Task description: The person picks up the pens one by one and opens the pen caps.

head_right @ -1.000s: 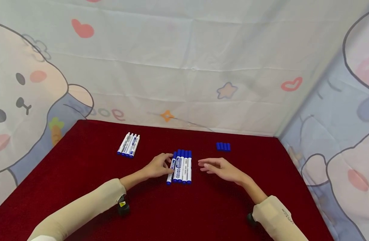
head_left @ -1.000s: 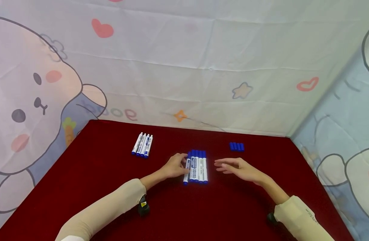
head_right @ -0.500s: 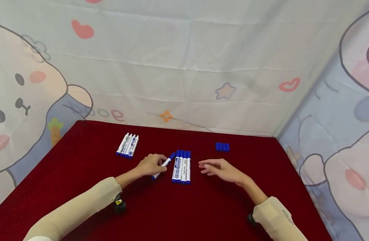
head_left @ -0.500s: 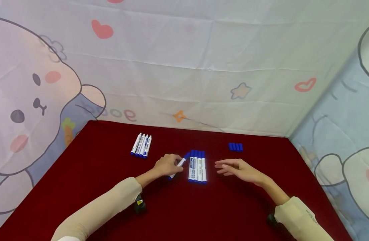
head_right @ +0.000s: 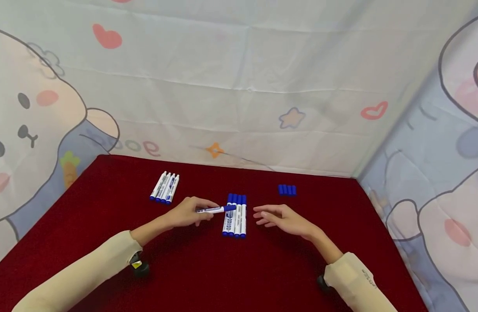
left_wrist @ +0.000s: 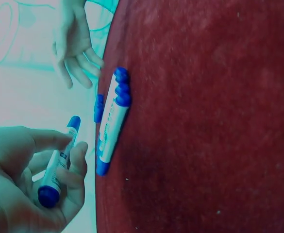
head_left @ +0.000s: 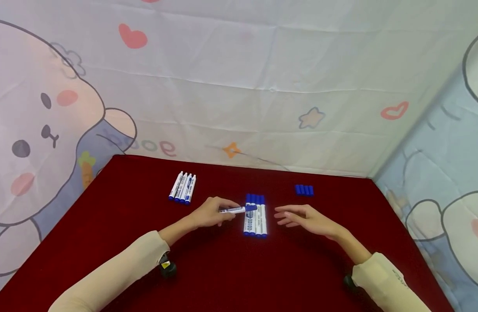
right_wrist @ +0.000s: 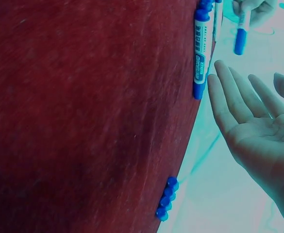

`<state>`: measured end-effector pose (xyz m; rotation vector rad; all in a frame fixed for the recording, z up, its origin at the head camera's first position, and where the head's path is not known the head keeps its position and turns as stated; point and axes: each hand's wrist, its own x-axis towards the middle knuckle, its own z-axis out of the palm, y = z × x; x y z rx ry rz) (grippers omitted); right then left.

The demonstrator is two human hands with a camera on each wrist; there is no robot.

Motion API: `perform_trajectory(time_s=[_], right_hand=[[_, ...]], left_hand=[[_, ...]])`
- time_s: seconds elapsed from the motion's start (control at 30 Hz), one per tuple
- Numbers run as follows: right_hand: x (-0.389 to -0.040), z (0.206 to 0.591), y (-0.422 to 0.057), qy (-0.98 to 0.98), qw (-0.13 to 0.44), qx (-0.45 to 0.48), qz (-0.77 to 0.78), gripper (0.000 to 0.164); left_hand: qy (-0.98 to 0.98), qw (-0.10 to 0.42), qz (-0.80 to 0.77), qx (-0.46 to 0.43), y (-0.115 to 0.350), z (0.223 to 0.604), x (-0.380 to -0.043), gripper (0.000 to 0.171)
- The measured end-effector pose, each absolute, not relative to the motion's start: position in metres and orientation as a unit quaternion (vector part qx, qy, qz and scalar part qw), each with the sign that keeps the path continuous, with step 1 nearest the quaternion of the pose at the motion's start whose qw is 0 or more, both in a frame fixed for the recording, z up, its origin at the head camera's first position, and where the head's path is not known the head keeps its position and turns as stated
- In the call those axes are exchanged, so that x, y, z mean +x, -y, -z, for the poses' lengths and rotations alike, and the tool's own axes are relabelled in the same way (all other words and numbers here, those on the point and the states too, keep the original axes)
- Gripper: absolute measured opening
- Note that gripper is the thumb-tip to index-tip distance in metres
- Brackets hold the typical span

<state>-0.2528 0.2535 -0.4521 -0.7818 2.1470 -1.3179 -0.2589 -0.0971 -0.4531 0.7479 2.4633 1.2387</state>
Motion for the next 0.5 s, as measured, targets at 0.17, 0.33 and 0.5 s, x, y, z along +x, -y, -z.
perform_trajectory(time_s=[0.17,0.33,0.5], right_hand=[[-0.255,0.452,-0.245,-0.790,0.251,-0.279,0.485,0.048],[-0.255,0.453,-0.234,-0.791,0.256,-0.279,0.481,0.047],[-0.252,0.452,-0.224,-0.793,0.251,-0.292,0.472,0.044]], left_hand=[[-0.832,0.136,-0.430,0.323,0.096,0.448,-0.253,0.030],[-0.817,0.137,-0.434,0.353,0.093,0.448,-0.249,0.030],[-0.813,0.134,-0.438,0.360,0.092,0.448,-0.247,0.028]])
